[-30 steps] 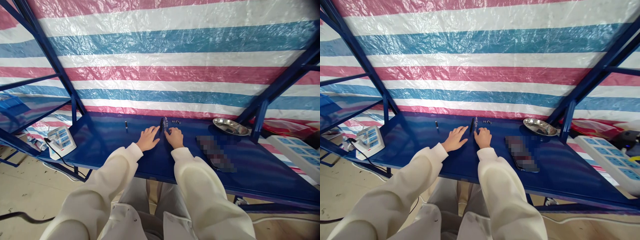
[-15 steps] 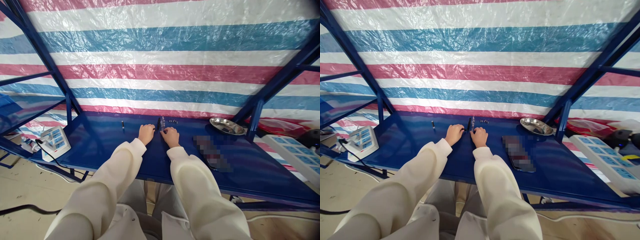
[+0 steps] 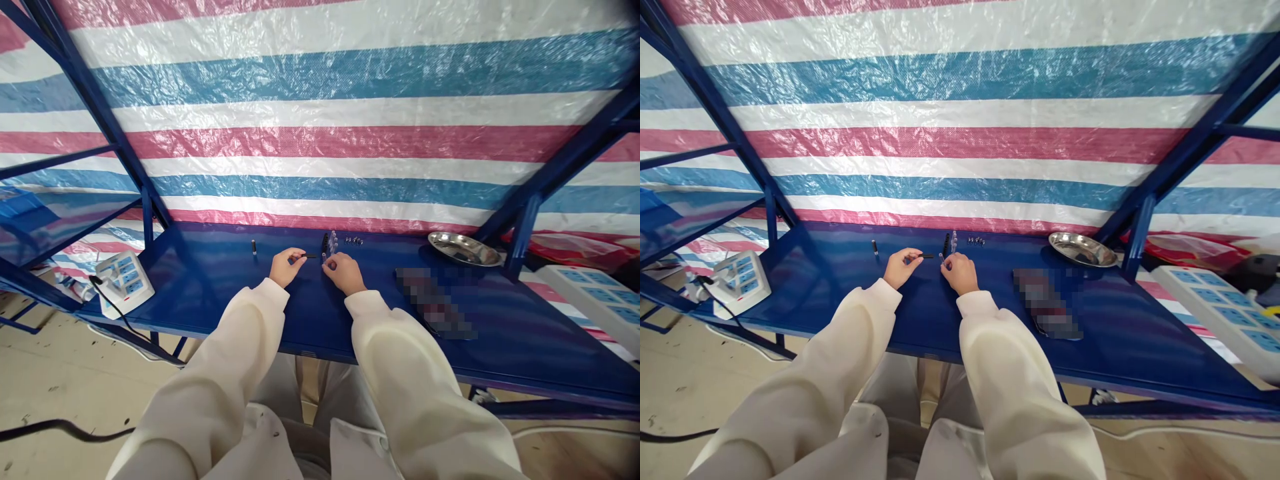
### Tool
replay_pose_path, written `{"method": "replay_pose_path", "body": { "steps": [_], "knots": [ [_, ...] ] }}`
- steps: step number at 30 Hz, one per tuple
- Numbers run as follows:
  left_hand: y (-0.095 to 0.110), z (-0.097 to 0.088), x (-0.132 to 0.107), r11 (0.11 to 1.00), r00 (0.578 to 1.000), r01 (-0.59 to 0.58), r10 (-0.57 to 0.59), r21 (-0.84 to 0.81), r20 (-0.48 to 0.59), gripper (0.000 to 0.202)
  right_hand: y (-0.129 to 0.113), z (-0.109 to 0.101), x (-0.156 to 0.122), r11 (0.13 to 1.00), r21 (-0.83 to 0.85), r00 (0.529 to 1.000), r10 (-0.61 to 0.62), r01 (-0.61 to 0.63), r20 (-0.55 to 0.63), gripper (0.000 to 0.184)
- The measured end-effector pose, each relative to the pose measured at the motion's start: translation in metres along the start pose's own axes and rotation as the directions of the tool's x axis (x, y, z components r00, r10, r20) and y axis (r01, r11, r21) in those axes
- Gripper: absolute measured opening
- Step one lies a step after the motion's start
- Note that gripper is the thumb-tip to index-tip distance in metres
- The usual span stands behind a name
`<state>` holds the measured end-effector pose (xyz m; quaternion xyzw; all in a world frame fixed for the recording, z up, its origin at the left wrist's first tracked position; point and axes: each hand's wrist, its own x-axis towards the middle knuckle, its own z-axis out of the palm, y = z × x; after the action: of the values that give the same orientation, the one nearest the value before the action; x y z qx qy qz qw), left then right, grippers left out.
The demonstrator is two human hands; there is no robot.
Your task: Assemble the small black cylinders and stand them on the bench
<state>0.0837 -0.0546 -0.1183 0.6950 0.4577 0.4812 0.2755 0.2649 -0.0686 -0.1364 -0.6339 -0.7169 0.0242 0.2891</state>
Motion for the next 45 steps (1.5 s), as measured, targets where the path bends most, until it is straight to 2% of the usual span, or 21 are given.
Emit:
{"method": "replay_pose_path", "body": {
  "steps": [3,9,13,17,20,23,30,35,42,45],
  "knots": [
    [-0.001,0.002,0.000,1.000,1.000,-0.006,0.006,-0.022,0.025,0.013,-0.009,-0.004,-0.004,0.996,-0.065,0.997,-0.067,0.069,0.031,0.012],
    [-0.001,0.004,-0.001,0.996,0.998,-0.043,0.046,-0.076,0.038,0.014,-0.020,-0.013,-0.008,0.969,-0.215,0.991,-0.104,0.121,0.088,0.015],
    [0.005,0.003,-0.002,0.991,0.997,-0.064,0.067,-0.115,0.024,0.016,-0.026,-0.016,-0.010,0.934,-0.323,0.987,-0.132,0.153,0.086,0.015],
    [0.007,0.003,-0.003,0.991,0.995,-0.044,0.055,-0.124,0.082,0.016,-0.032,-0.014,-0.011,0.912,-0.370,0.984,-0.171,0.178,0.051,0.016],
    [0.006,0.003,-0.003,0.994,0.991,-0.034,0.047,-0.104,0.127,0.015,-0.033,-0.010,-0.011,0.918,-0.346,0.980,-0.200,0.192,0.014,0.017],
    [0.005,0.003,-0.003,0.997,0.991,-0.031,0.040,-0.077,0.127,0.013,-0.032,-0.008,-0.010,0.929,-0.302,0.975,-0.224,0.214,0.003,0.017],
    [0.006,0.002,-0.004,0.998,0.983,-0.062,0.062,-0.007,0.172,0.010,-0.028,-0.005,-0.010,0.928,-0.224,0.954,-0.291,0.298,0.066,0.021],
    [0.003,0.002,-0.005,0.992,0.974,-0.120,0.110,0.041,0.197,0.007,-0.027,-0.004,-0.010,0.946,-0.168,0.960,-0.264,0.277,0.095,0.020],
    [0.001,0.003,-0.003,0.971,0.976,-0.217,0.213,0.101,0.044,0.010,-0.029,-0.008,-0.008,0.976,-0.059,0.978,-0.206,0.208,0.042,0.015],
    [0.004,0.001,-0.004,0.951,0.959,-0.281,0.274,0.131,0.072,0.009,-0.027,-0.008,-0.008,0.979,-0.049,0.980,-0.197,0.199,0.042,0.014]
  ]
}}
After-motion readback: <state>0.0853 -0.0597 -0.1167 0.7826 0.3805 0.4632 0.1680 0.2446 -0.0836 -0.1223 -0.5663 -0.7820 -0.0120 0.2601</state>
